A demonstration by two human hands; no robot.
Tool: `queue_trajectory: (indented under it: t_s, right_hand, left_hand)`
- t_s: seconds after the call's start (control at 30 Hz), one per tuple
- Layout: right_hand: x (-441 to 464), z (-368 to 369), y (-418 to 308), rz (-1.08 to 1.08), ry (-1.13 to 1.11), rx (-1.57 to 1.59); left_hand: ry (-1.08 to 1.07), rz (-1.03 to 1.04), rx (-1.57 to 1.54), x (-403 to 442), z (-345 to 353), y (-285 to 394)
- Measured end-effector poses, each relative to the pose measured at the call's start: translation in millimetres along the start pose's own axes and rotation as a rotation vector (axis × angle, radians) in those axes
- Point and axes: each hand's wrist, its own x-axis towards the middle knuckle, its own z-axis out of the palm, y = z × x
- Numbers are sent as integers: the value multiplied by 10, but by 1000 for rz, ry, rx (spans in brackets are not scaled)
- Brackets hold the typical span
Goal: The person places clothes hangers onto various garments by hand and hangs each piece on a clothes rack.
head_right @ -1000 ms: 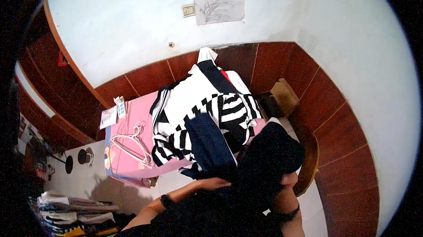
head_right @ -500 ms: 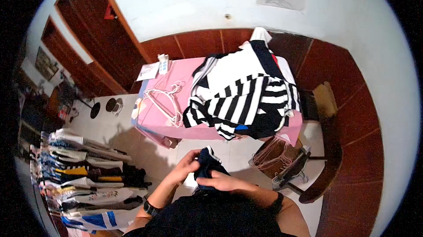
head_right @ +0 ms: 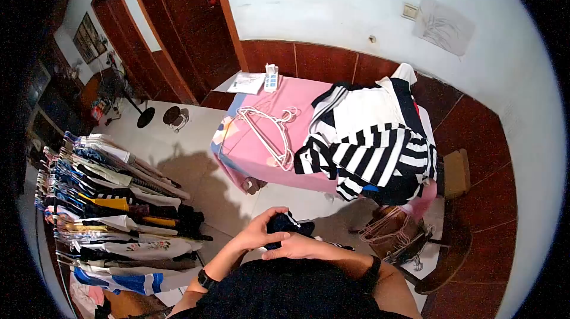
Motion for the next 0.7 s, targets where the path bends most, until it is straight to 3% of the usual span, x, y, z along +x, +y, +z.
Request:
queue_trajectory:
  t_s: [0.03, 0.1, 0.13, 0.23, 0.3, 0.37, 0.4, 0.5, 0.63, 0.7]
  right_hand:
    - [101, -5, -38, 6, -4, -7]
    - [298, -2, -136, 20, 48, 229]
    - [340, -37, -303, 74, 57, 278]
    - [655, -10, -315, 180, 75, 603]
    - [870, 73, -330, 173, 132, 640]
    - [1048, 98, -340, 90, 65, 441]
    - [1091, 67, -447, 77, 48, 134]
    - [1306, 64, -321, 20, 62, -16]
    - [1375, -80, -448, 85, 160, -244]
    - [1454, -237, -192, 133, 213, -418]
  left_hand:
    - [6, 4, -7, -45, -113, -72]
    - [29, -163, -395, -147, -386, -177]
    - [73, -112, -456, -198, -510, -195]
    - [106, -155, -466, -425, -901, -267]
    - [123, -161, -472, -514, -1061, -397]
    - [199, -183, -348, -564, -1162, -502]
    - [266, -145, -233, -564, -1193, -529]
    - [336, -170, -144, -575, -1319, -525]
    - [330, -255, -437, -663, -1534, -760]
    - [452, -160, -534, -717, -1715, -795]
